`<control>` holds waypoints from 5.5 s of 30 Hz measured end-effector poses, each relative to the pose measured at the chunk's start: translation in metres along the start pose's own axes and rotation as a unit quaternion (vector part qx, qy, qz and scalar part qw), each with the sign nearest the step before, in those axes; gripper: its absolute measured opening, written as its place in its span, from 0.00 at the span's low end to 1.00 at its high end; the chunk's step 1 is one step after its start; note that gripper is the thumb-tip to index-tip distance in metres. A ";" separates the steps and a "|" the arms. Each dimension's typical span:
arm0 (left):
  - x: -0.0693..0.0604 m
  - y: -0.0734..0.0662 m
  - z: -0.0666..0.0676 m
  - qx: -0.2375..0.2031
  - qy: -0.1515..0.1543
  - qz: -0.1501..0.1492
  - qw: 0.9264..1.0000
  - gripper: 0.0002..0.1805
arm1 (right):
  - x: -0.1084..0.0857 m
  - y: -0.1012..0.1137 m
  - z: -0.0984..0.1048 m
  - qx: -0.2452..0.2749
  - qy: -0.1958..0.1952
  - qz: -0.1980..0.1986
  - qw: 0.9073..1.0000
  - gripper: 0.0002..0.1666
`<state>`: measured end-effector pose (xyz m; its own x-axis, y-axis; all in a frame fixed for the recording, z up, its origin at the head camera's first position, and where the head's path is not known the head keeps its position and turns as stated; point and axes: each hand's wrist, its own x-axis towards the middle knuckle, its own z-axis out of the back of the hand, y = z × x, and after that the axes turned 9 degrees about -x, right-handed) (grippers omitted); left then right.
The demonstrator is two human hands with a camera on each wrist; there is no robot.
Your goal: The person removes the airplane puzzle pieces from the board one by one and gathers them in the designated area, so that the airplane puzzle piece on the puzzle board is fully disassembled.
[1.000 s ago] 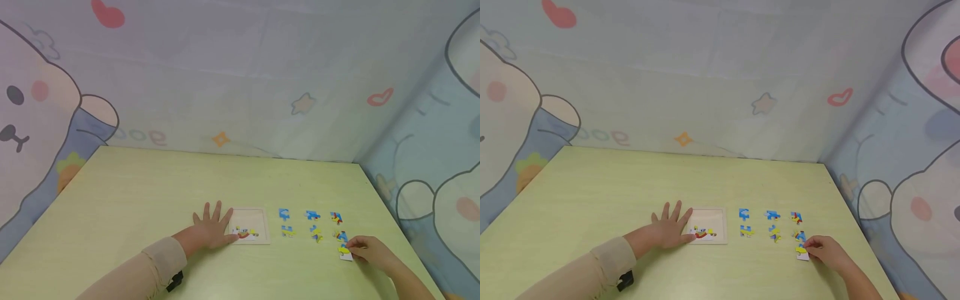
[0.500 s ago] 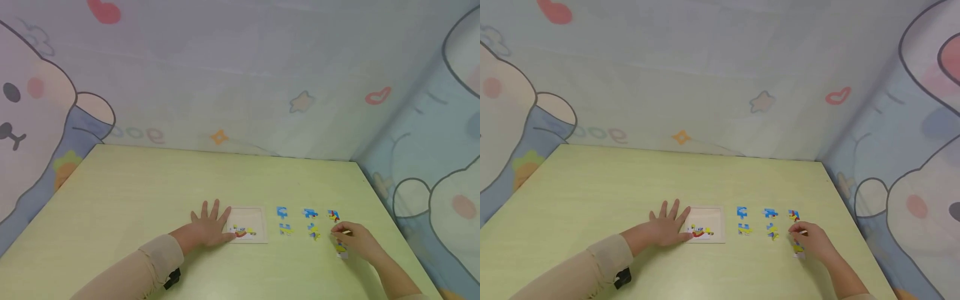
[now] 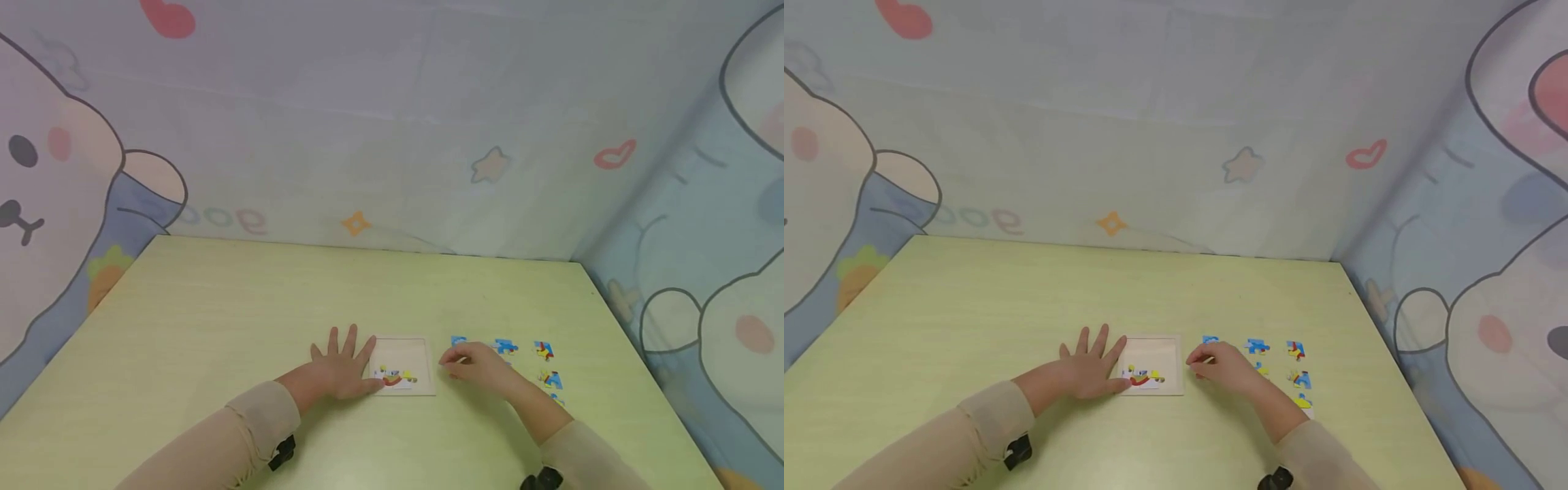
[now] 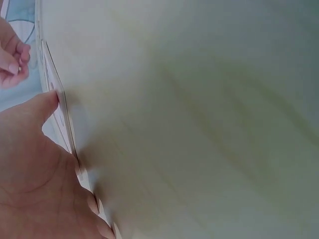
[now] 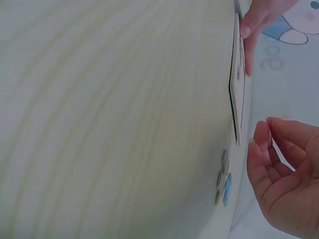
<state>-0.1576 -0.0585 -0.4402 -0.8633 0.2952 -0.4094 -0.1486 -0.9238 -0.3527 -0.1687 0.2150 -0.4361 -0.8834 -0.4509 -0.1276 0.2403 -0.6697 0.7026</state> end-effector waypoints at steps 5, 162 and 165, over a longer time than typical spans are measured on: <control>0.000 0.002 -0.002 0.009 -0.001 0.004 1.000 0.46 | 0.017 0.016 -0.018 -0.031 0.012 -0.005 0.999 0.08; 0.004 0.007 0.003 0.004 -0.011 0.008 1.000 0.48 | -0.012 -0.015 0.009 -0.017 0.005 -0.008 1.000 0.09; 0.005 0.008 0.001 0.006 -0.011 0.009 1.000 0.50 | -0.001 -0.001 -0.001 -0.020 0.019 0.017 0.999 0.09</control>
<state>-0.1636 -0.0650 -0.4438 -0.8765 0.2729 -0.3966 -0.1386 -0.9320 -0.3349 -0.1673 0.2156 -0.4375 -0.8586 -0.4955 -0.1316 0.2868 -0.6770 0.6778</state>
